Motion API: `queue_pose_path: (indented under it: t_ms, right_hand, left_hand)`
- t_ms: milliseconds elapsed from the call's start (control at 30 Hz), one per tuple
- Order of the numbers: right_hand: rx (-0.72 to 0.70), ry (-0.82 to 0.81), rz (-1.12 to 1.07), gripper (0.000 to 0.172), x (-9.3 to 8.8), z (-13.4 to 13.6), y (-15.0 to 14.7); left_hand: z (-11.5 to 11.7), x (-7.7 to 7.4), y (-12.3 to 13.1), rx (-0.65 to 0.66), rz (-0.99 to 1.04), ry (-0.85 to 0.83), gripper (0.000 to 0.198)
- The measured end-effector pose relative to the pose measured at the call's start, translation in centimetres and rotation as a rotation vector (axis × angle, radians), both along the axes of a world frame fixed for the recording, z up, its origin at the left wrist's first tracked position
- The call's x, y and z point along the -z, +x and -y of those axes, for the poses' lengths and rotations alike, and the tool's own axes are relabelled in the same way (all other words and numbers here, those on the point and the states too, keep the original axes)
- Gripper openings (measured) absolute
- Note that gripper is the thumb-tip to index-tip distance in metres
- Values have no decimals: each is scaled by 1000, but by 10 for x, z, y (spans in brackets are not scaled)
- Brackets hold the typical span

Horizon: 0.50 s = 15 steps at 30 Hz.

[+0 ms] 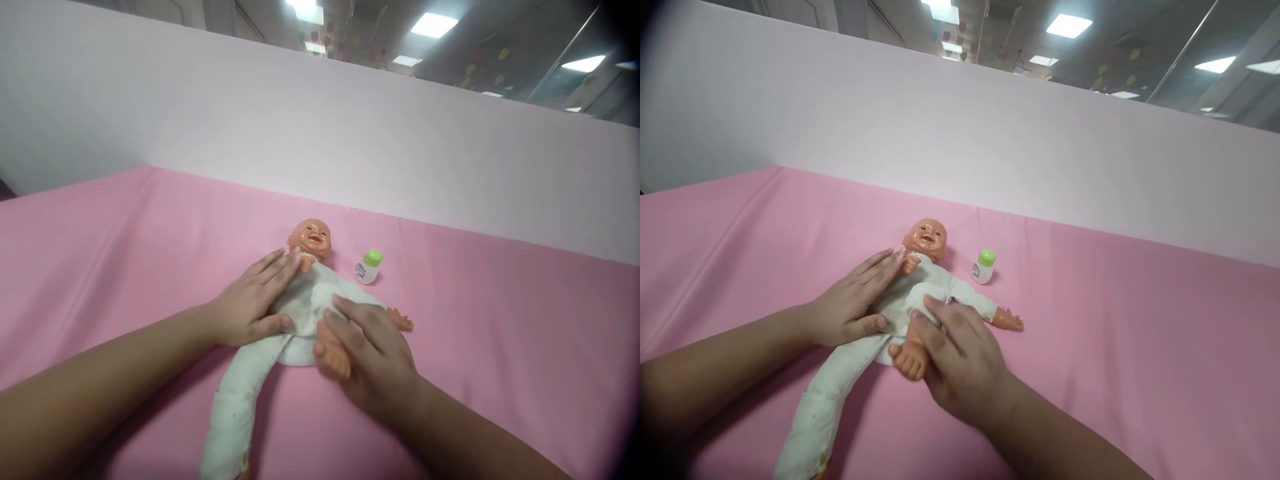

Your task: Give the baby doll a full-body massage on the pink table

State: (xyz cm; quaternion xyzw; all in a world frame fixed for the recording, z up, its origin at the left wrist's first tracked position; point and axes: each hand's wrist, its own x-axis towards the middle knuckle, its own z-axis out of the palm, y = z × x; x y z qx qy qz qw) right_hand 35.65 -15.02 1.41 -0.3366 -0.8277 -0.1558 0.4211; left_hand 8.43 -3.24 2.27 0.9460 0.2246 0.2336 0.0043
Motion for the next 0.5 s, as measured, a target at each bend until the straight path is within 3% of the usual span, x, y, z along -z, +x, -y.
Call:
queue_pose_path:
  t_ms: [133,200,267,400,500]
  right_hand:
    - [65,-192,-81,44,-1,-23,4]
    - [64,-275,-120,41,0,-28,2]
    - [49,-257,-127,42,1,-28,1]
    - [-11,-36,-87,50,3,-14,-2]
    - [-110,16,-8,47,0,6,-7]
  left_hand:
    - [4,1,4,-29,-155,-42,92]
    - [3,2,4,-38,-153,-56,88]
    - [2,4,4,-71,-105,-78,88]
    - [-5,3,4,-218,167,-192,88]
    - [-15,1,3,-371,501,-444,83]
